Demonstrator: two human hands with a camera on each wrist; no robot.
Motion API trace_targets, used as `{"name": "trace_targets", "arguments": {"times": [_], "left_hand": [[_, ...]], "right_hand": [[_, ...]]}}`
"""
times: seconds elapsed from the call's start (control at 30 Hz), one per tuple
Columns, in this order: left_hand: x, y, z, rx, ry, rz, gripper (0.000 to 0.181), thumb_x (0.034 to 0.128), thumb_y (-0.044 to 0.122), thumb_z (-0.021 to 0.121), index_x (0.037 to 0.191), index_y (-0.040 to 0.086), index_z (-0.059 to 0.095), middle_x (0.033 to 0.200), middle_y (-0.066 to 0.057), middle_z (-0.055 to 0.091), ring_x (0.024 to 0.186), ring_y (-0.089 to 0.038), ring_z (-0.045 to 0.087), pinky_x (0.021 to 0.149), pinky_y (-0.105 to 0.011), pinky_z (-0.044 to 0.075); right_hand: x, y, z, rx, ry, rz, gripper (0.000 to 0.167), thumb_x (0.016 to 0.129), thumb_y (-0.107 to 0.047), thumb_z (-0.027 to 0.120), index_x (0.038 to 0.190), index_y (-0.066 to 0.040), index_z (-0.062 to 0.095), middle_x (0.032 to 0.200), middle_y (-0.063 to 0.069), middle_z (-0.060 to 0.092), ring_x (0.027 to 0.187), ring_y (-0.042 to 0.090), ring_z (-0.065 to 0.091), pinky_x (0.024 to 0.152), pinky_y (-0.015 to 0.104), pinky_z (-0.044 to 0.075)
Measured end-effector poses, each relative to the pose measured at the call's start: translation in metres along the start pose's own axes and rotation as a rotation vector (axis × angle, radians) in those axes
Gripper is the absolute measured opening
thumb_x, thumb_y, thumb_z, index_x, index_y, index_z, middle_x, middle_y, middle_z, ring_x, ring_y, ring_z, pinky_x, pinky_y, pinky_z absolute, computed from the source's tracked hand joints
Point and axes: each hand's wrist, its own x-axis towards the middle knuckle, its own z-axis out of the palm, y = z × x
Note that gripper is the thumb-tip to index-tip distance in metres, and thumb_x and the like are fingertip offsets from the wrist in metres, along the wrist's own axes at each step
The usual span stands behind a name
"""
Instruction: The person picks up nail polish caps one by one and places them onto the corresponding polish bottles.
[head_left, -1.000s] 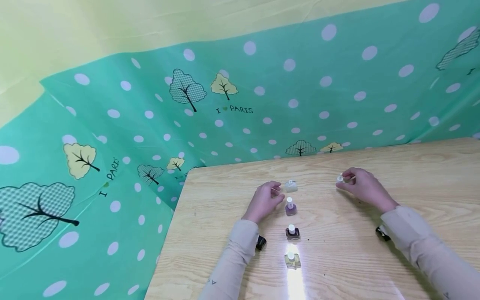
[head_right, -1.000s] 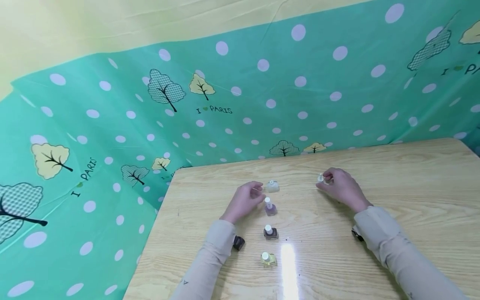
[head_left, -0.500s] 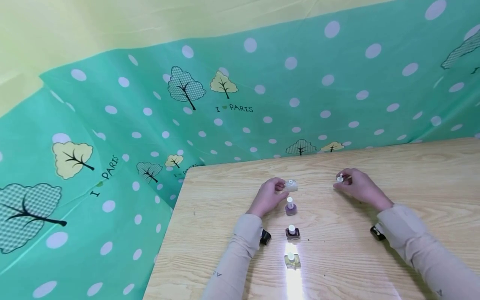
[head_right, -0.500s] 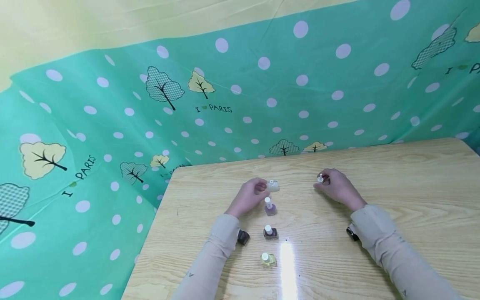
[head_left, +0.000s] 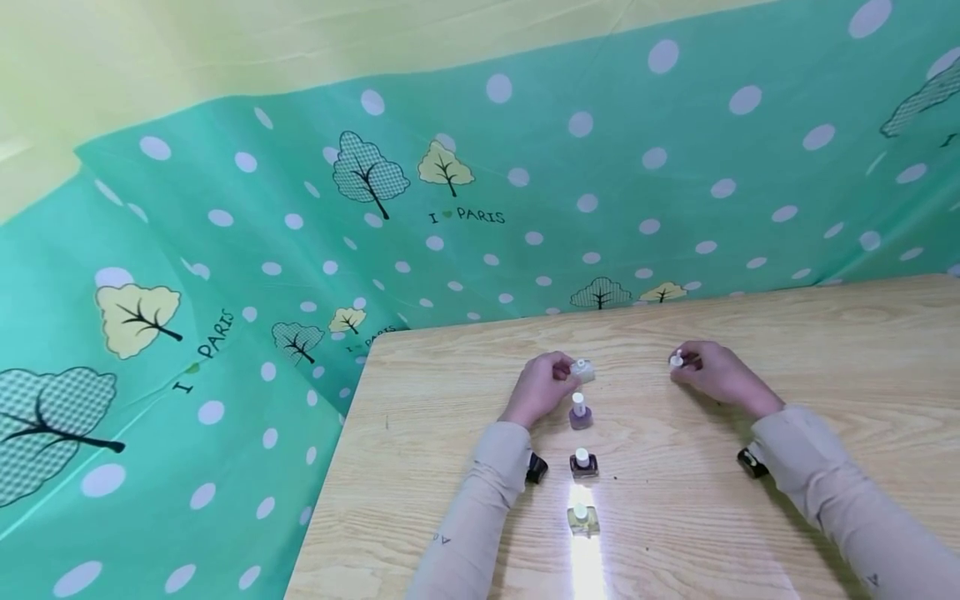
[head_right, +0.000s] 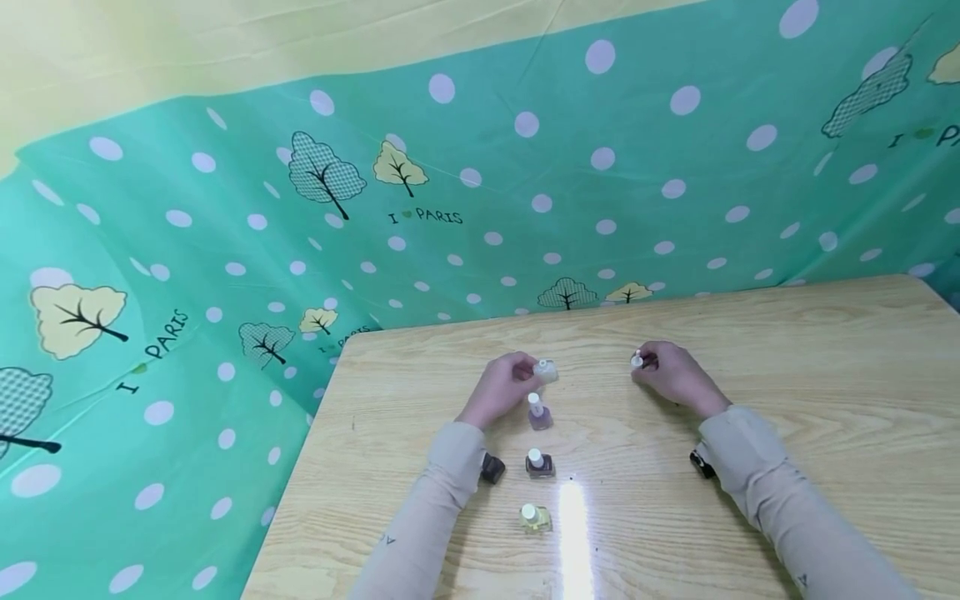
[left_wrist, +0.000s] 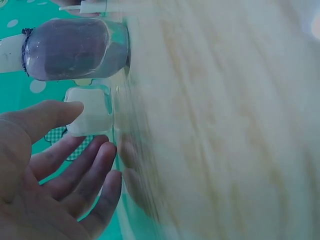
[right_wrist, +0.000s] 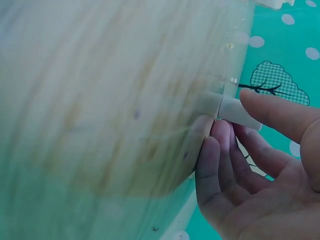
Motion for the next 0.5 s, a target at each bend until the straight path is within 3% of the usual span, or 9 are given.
{"name": "trace_targets", "arguments": {"times": [0.33,0.5], "left_hand": [[-0.005,-0.007,-0.001,0.021,0.036,0.014,0.025,0.0901,0.019,0.073,0.113,0.01,0.069,0.096,0.002,0.068,0.085,-0.007,0.061,0.076,-0.02,0.053],[-0.011,-0.008,-0.007,0.024,0.054,0.032,0.027,0.0909,0.02,0.072,0.115,0.01,0.069,0.102,0.0,0.07,0.09,-0.009,0.064,0.081,-0.023,0.055]], "right_hand": [[-0.005,-0.001,0.003,-0.001,0.017,-0.028,0.022,0.095,-0.015,0.064,0.107,0.004,0.063,0.094,0.013,0.064,0.083,0.022,0.057,0.066,0.03,0.05],[-0.01,-0.004,0.001,-0.009,0.068,-0.08,0.017,0.094,-0.011,0.064,0.103,0.004,0.063,0.096,0.014,0.067,0.089,0.026,0.063,0.076,0.039,0.057]]}}
